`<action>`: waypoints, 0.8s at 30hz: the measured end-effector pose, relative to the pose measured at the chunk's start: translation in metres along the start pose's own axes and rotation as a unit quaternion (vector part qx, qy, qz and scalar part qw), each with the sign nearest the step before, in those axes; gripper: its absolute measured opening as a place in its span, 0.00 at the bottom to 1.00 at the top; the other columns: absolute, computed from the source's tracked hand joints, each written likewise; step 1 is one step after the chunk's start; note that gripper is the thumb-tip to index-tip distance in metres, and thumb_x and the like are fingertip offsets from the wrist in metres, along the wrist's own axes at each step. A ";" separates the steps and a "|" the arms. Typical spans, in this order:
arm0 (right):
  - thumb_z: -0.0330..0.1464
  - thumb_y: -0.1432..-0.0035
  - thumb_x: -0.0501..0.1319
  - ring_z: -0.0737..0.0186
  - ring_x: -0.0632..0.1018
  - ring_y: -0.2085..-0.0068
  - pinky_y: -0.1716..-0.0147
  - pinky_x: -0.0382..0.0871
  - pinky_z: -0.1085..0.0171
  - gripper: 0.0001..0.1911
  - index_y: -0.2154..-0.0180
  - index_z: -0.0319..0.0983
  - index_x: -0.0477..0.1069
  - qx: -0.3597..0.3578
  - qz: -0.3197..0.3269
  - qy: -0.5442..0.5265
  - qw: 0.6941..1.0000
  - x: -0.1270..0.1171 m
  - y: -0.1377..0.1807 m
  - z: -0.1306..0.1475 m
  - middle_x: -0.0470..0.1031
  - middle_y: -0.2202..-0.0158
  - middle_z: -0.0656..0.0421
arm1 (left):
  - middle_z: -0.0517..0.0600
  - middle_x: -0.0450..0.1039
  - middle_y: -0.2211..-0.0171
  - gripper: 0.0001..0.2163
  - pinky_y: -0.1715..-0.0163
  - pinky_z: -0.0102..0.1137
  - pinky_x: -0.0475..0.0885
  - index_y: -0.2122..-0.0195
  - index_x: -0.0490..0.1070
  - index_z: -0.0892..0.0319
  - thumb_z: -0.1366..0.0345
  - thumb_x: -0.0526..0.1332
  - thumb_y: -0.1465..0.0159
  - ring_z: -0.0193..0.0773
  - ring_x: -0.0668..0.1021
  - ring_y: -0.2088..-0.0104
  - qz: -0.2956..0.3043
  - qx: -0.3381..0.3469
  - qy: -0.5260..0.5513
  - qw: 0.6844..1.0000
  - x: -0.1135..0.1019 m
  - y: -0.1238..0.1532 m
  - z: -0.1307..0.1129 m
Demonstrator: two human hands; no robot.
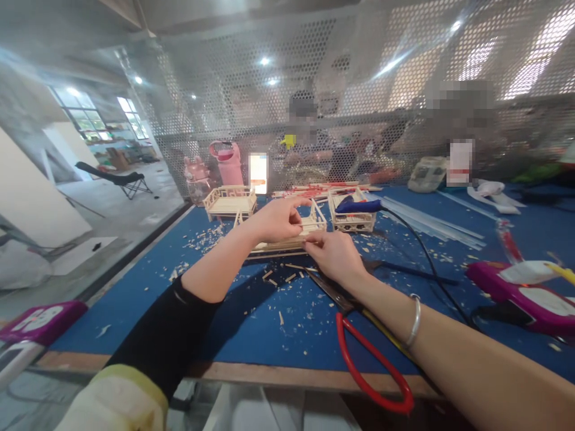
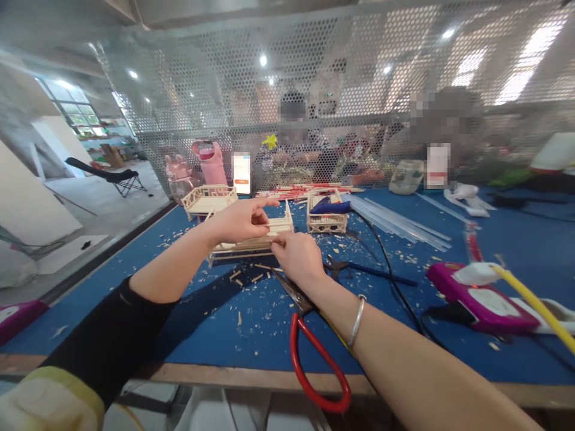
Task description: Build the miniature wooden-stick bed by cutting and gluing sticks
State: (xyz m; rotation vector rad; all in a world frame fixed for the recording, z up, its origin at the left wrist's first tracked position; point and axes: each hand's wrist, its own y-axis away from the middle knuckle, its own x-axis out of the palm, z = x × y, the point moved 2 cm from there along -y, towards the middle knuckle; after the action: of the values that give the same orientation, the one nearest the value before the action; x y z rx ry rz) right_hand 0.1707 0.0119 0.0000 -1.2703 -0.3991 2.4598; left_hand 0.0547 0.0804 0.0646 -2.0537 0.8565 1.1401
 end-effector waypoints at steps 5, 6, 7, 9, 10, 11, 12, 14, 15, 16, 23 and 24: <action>0.34 0.46 0.53 0.60 0.76 0.69 0.70 0.63 0.65 0.14 0.66 0.43 0.78 -0.020 0.003 0.027 0.999 0.005 -0.001 -0.001 0.79 0.71 0.56 | 0.54 0.74 0.63 0.31 0.64 0.31 0.67 0.45 0.63 0.62 0.71 0.57 0.54 0.39 0.74 0.64 0.018 -0.001 -0.032 0.999 -0.001 0.001 -0.007; 0.34 0.46 0.53 0.60 0.76 0.69 0.69 0.63 0.65 0.14 0.66 0.42 0.78 -0.022 0.004 0.030 0.999 0.002 -0.002 0.000 0.79 0.71 0.56 | 0.54 0.74 0.62 0.31 0.63 0.31 0.67 0.45 0.63 0.62 0.71 0.57 0.54 0.40 0.74 0.63 0.019 -0.009 -0.039 0.999 -0.003 0.004 -0.008; 0.34 0.46 0.54 0.60 0.76 0.69 0.69 0.63 0.65 0.14 0.66 0.42 0.78 -0.020 0.002 0.030 0.999 -0.002 -0.002 0.001 0.79 0.72 0.57 | 0.55 0.73 0.60 0.30 0.62 0.32 0.67 0.45 0.63 0.63 0.72 0.57 0.53 0.41 0.74 0.62 0.021 -0.018 -0.047 0.998 -0.005 0.006 -0.009; 0.36 0.46 0.55 0.61 0.76 0.70 0.70 0.63 0.65 0.12 0.67 0.42 0.77 -0.018 -0.010 0.030 0.999 -0.020 0.000 0.005 0.78 0.73 0.57 | 0.56 0.73 0.58 0.30 0.60 0.32 0.66 0.45 0.62 0.63 0.73 0.56 0.53 0.41 0.74 0.60 0.026 -0.033 -0.068 0.997 -0.009 0.013 -0.008; 0.37 0.46 0.55 0.61 0.75 0.72 0.71 0.63 0.65 0.12 0.68 0.42 0.76 -0.018 -0.014 0.036 0.999 -0.032 0.004 0.007 0.77 0.74 0.58 | 0.56 0.73 0.57 0.31 0.59 0.33 0.66 0.44 0.62 0.63 0.73 0.56 0.53 0.42 0.74 0.59 0.030 -0.038 -0.081 0.996 -0.010 0.016 -0.007; 0.38 0.46 0.56 0.61 0.75 0.73 0.73 0.63 0.64 0.12 0.68 0.41 0.76 -0.025 -0.010 0.051 0.998 -0.044 0.011 0.009 0.77 0.75 0.58 | 0.56 0.73 0.56 0.31 0.58 0.33 0.66 0.44 0.61 0.62 0.73 0.56 0.53 0.43 0.74 0.58 0.035 -0.041 -0.094 0.994 -0.012 0.018 -0.006; 0.40 0.47 0.56 0.61 0.74 0.74 0.75 0.63 0.64 0.12 0.69 0.41 0.75 -0.031 0.012 0.081 0.996 -0.055 0.019 0.011 0.77 0.75 0.57 | 0.56 0.72 0.56 0.31 0.58 0.34 0.66 0.44 0.61 0.62 0.73 0.56 0.52 0.43 0.74 0.58 0.043 -0.042 -0.106 0.993 -0.013 0.020 -0.004; 0.43 0.50 0.58 0.58 0.74 0.75 0.77 0.64 0.61 0.14 0.69 0.42 0.75 -0.050 0.099 0.142 0.984 -0.069 0.043 0.010 0.77 0.74 0.55 | 0.56 0.72 0.55 0.31 0.59 0.34 0.66 0.43 0.61 0.60 0.71 0.58 0.52 0.45 0.74 0.58 0.058 -0.043 -0.122 0.990 -0.013 0.020 0.000; 0.45 0.52 0.60 0.55 0.76 0.73 0.77 0.66 0.59 0.16 0.66 0.42 0.76 -0.071 0.126 0.157 0.977 -0.072 0.057 0.007 0.78 0.69 0.53 | 0.56 0.72 0.55 0.32 0.60 0.34 0.66 0.43 0.60 0.60 0.70 0.59 0.52 0.45 0.74 0.59 0.065 -0.044 -0.126 0.989 -0.012 0.019 0.002; 0.45 0.55 0.62 0.51 0.77 0.66 0.72 0.69 0.57 0.20 0.60 0.43 0.75 -0.104 0.141 0.165 0.971 -0.072 0.071 0.003 0.77 0.61 0.51 | 0.56 0.73 0.56 0.32 0.62 0.33 0.66 0.43 0.60 0.59 0.69 0.60 0.52 0.45 0.74 0.60 0.071 -0.045 -0.129 0.988 -0.010 0.018 0.004; 0.33 0.44 0.51 0.51 0.72 0.49 0.58 0.71 0.52 0.23 0.46 0.49 0.66 -0.246 0.115 0.228 0.935 -0.045 0.133 -0.053 0.68 0.45 0.56 | 0.53 0.76 0.61 0.33 0.67 0.31 0.63 0.42 0.58 0.58 0.66 0.62 0.50 0.41 0.74 0.65 0.118 -0.037 -0.170 0.978 -0.001 0.008 0.014; 0.32 0.44 0.50 0.52 0.72 0.49 0.58 0.71 0.53 0.23 0.47 0.49 0.66 -0.251 0.094 0.238 0.933 -0.045 0.135 -0.059 0.69 0.46 0.57 | 0.53 0.76 0.60 0.31 0.67 0.30 0.63 0.42 0.58 0.58 0.66 0.61 0.49 0.40 0.74 0.65 0.123 -0.037 -0.173 0.976 -0.003 0.009 0.013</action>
State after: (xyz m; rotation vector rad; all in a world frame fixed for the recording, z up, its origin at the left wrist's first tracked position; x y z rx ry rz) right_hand 0.2207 -0.1238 -0.0540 -2.1380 -0.8351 2.1461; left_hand 0.0401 0.0858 0.0596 -1.7615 0.9188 1.6304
